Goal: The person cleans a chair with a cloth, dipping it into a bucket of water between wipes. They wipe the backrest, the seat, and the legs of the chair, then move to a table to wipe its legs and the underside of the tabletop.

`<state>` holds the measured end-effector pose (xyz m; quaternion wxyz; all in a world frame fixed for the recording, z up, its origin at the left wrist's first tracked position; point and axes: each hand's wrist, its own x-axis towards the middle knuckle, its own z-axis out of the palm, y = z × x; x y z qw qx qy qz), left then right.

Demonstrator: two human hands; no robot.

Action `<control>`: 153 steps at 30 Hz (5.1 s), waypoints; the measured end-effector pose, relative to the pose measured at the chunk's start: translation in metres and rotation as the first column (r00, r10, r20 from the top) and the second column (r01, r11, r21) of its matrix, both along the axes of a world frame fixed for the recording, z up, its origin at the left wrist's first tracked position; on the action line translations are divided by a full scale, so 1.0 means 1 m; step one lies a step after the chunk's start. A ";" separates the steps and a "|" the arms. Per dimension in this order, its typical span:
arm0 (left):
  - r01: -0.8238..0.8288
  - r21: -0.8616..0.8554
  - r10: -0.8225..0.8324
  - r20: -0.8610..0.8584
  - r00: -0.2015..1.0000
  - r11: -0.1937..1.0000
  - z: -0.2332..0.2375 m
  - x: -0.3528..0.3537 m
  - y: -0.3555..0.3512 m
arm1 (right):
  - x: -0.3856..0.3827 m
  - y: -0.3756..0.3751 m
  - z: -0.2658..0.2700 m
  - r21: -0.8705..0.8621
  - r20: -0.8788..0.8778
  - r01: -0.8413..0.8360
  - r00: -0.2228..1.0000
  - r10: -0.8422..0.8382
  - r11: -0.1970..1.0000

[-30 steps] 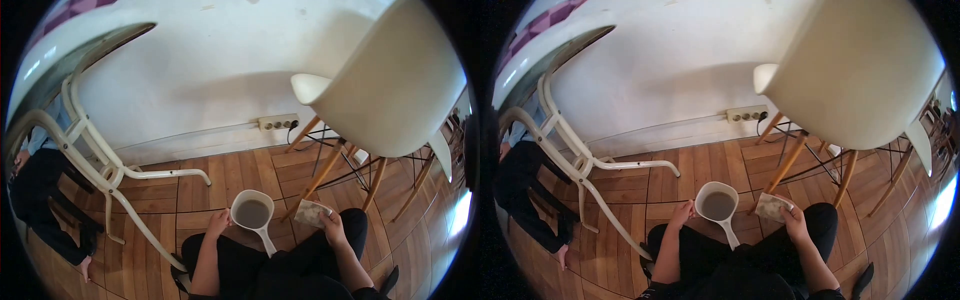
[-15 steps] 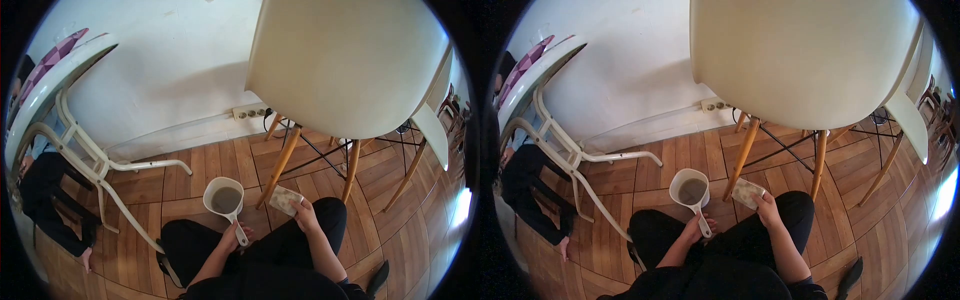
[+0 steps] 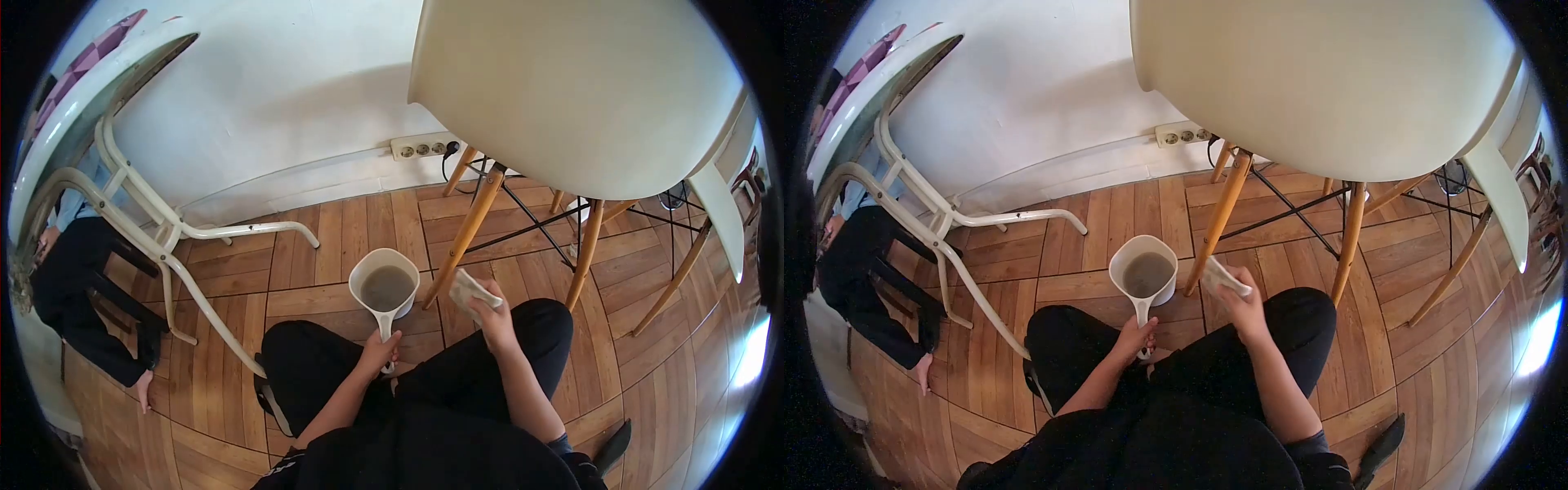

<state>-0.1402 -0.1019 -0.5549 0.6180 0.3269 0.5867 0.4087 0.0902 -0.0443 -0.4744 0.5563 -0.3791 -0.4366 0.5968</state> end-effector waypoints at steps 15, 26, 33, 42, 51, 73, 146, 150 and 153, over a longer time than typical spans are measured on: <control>0.036 0.524 0.244 -0.453 0.857 0.851 -0.014 -0.006 -0.027 | -0.131 0.090 -0.072 0.036 0.996 -0.694 0.081 0.028 0.719; -0.399 0.155 0.382 0.134 0.915 0.904 -0.018 -0.010 0.006 | -0.139 0.077 -0.058 0.423 0.738 -0.364 0.670 -0.083 0.830; -0.348 0.172 0.323 0.156 0.933 0.922 -0.025 -0.013 0.004 | -0.151 0.079 -0.069 0.286 0.771 -0.394 0.636 0.034 0.874; -0.288 0.249 0.298 -0.004 0.954 0.925 -0.024 -0.006 0.005 | -0.151 0.079 -0.067 0.336 0.694 -0.284 0.720 -0.032 0.898; -0.250 0.265 0.269 -0.040 0.962 0.931 -0.020 -0.003 0.003 | -0.150 0.077 -0.068 0.300 0.743 -0.311 0.669 -0.017 0.902; -0.288 0.287 0.341 -0.156 0.927 0.914 -0.011 0.005 0.007 | -0.033 0.065 0.084 0.889 0.457 -0.150 0.372 -0.808 0.433; 0.204 0.582 0.289 -0.640 0.712 0.787 0.017 0.007 0.012 | -0.013 0.070 0.067 0.630 0.552 -0.449 -0.314 -0.772 0.633; 0.175 0.600 0.339 -0.642 0.688 0.781 0.016 0.001 0.023 | -0.020 0.065 0.055 0.657 0.553 -0.437 -0.273 -0.787 0.614; 0.150 0.611 0.381 -0.648 0.659 0.777 0.015 -0.005 0.034 | -0.026 0.056 0.047 0.644 0.629 -0.459 -0.137 -0.765 0.612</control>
